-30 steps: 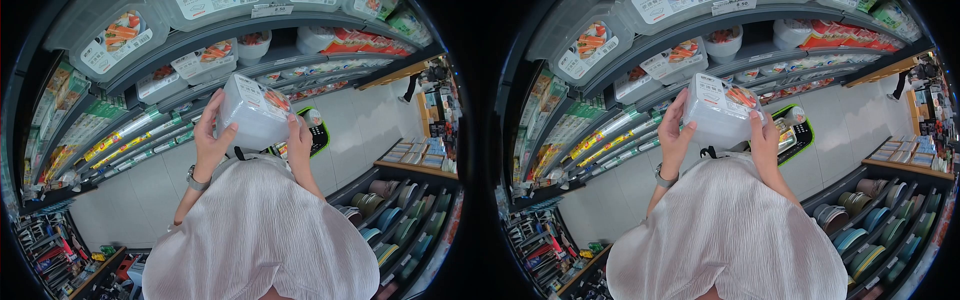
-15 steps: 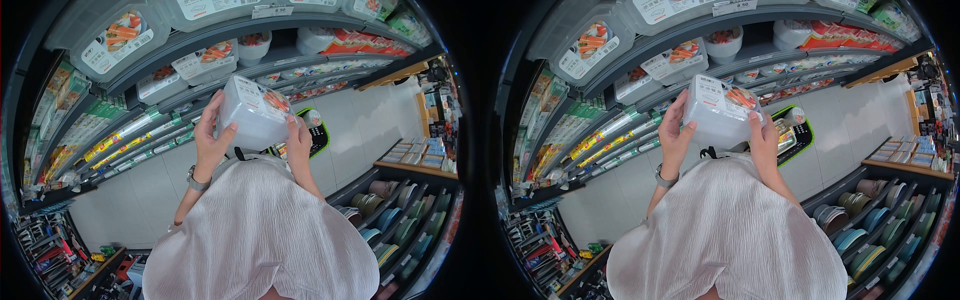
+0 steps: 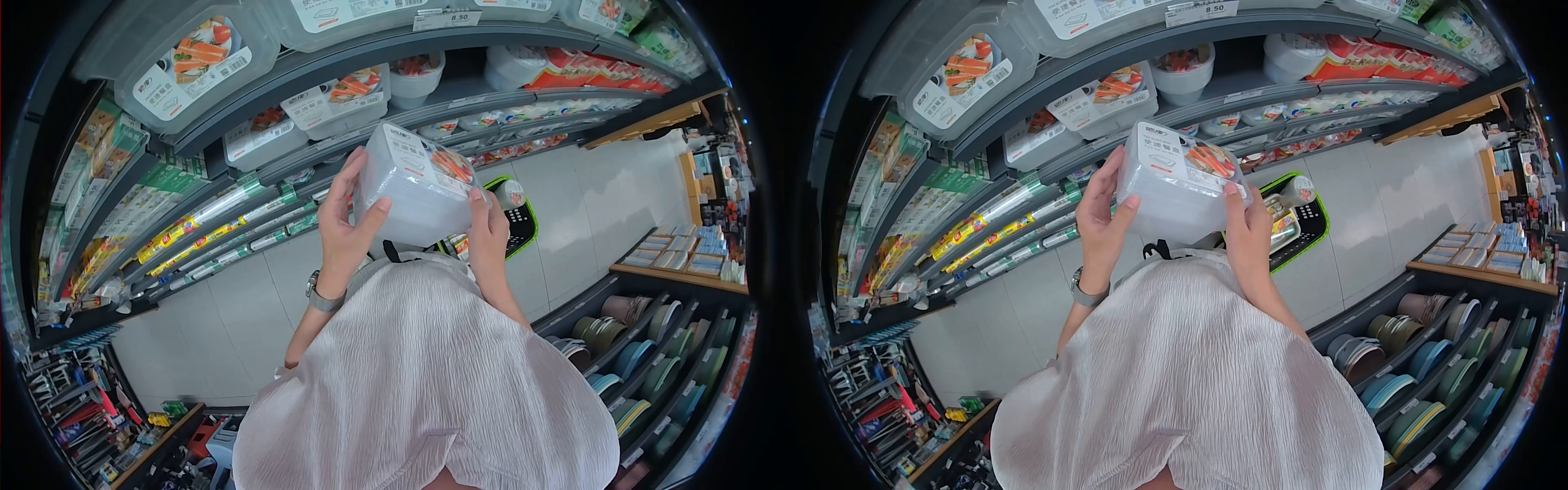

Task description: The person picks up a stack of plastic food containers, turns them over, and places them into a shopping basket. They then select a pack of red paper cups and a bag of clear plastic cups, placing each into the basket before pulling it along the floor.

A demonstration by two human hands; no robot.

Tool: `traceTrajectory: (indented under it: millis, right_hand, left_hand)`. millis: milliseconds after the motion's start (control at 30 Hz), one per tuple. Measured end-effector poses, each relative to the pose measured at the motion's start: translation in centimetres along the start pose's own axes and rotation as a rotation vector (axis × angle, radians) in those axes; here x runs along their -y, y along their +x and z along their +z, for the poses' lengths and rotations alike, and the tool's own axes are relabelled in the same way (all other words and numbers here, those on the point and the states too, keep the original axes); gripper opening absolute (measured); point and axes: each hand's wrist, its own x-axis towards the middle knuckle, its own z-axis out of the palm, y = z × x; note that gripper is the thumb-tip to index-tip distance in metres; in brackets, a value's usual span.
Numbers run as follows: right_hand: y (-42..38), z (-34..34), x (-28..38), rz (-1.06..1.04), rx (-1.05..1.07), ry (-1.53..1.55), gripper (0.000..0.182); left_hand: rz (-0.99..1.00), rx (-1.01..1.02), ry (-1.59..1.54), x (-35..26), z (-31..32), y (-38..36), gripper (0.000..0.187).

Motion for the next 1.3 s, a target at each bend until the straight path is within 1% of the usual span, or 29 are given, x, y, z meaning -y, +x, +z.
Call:
traceTrajectory:
  millis: [200, 333, 533, 633, 700, 800, 967, 1233, 1300]
  right_hand:
    - [0.17, 0.12, -0.61, -0.024, -0.014, -0.047, 0.054]
    - [0.07, 0.08, -0.18, -0.006, 0.009, -0.029, 0.054]
    - [0.23, 0.33, -0.54, -0.023, -0.018, -0.013, 0.054]
    - [0.2, 0.37, -0.53, -0.05, -0.028, 0.0, 0.054]
    - [0.23, 0.18, -0.54, -0.073, -0.024, -0.078, 0.055]
    - [0.23, 0.14, -0.72, -0.104, -0.024, -0.095, 0.054]
    - [0.1, 0.26, -0.34, -0.129, -0.023, -0.072, 0.053]
    - [-0.18, 0.12, 0.03, -0.139, -0.019, -0.076, 0.05]
    - [-0.14, 0.12, 0.07, -0.179, -0.015, -0.024, 0.046]
  left_hand:
    - [-0.002, -0.013, -0.026, 0.72, -0.24, 0.13, 0.062]
    - [-0.015, -0.016, -0.024, 0.67, -0.14, 0.13, 0.062]
    - [-0.016, -0.025, -0.02, 0.61, -0.06, 0.15, 0.06]
    - [-0.02, -0.026, -0.029, 0.66, -0.08, 0.14, 0.06]
    - [-0.016, -0.024, -0.036, 0.69, -0.1, 0.18, 0.06]
    - [-0.016, -0.018, -0.047, 0.7, -0.15, 0.25, 0.06]
    - [-0.039, -0.011, -0.056, 0.66, -0.13, 0.23, 0.06]
    - [-0.009, 0.016, -0.103, 1.02, -0.06, -0.02, 0.063]
    - [-0.019, 0.022, -0.112, 0.71, -0.05, -0.12, 0.065]
